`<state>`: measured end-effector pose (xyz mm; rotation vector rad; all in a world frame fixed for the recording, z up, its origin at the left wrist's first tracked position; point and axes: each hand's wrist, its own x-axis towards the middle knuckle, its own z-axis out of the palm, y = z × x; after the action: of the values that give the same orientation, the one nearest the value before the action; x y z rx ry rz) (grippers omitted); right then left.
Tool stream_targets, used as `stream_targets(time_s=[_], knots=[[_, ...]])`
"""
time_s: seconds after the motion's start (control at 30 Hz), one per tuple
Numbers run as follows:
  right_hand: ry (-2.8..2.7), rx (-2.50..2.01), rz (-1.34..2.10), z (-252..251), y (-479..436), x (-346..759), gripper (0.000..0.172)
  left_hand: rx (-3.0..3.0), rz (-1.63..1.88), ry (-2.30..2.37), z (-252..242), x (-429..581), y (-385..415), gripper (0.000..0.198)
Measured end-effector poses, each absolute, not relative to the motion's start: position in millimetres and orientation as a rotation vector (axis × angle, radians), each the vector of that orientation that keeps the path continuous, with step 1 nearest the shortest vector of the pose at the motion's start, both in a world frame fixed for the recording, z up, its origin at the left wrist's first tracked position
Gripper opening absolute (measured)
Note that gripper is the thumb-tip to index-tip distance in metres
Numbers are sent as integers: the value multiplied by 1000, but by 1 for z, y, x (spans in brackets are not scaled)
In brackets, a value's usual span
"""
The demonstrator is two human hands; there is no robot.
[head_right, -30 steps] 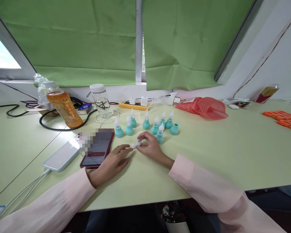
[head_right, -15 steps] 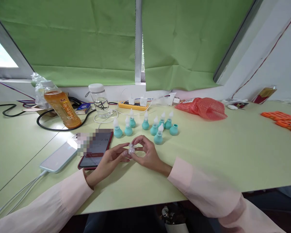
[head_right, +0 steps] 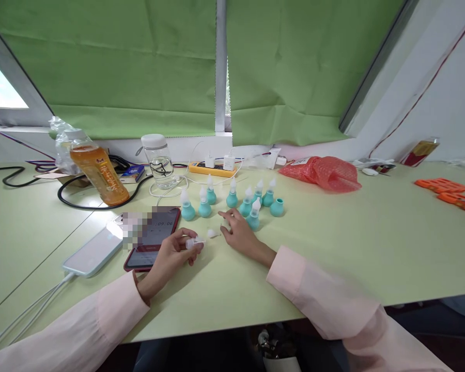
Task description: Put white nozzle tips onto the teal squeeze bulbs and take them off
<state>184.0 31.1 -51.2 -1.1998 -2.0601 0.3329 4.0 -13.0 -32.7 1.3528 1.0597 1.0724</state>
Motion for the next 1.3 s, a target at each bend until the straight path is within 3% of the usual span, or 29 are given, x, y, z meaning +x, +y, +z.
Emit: stream_targets(time_s=[0.33, 0.73, 0.83, 1.03, 1.3], knots=[[-2340, -1600, 26, -51, 38, 182, 19, 1352, 1028, 1027, -32, 4, -12, 33], [-2254, -1631, -39, -49, 33, 180, 19, 1348, 951, 1059, -29, 6, -14, 34], [-2108, -1375, 202, -45, 28, 178, 15, 1344, 953, 1053, -31, 5, -12, 33], [-1758, -988, 1124, -37, 12, 169, 16, 1377, 944, 1048, -33, 3, -12, 28], [-1714, -886, 1346, -39, 9, 169, 17, 1449, 939, 990, -36, 2, -13, 23]])
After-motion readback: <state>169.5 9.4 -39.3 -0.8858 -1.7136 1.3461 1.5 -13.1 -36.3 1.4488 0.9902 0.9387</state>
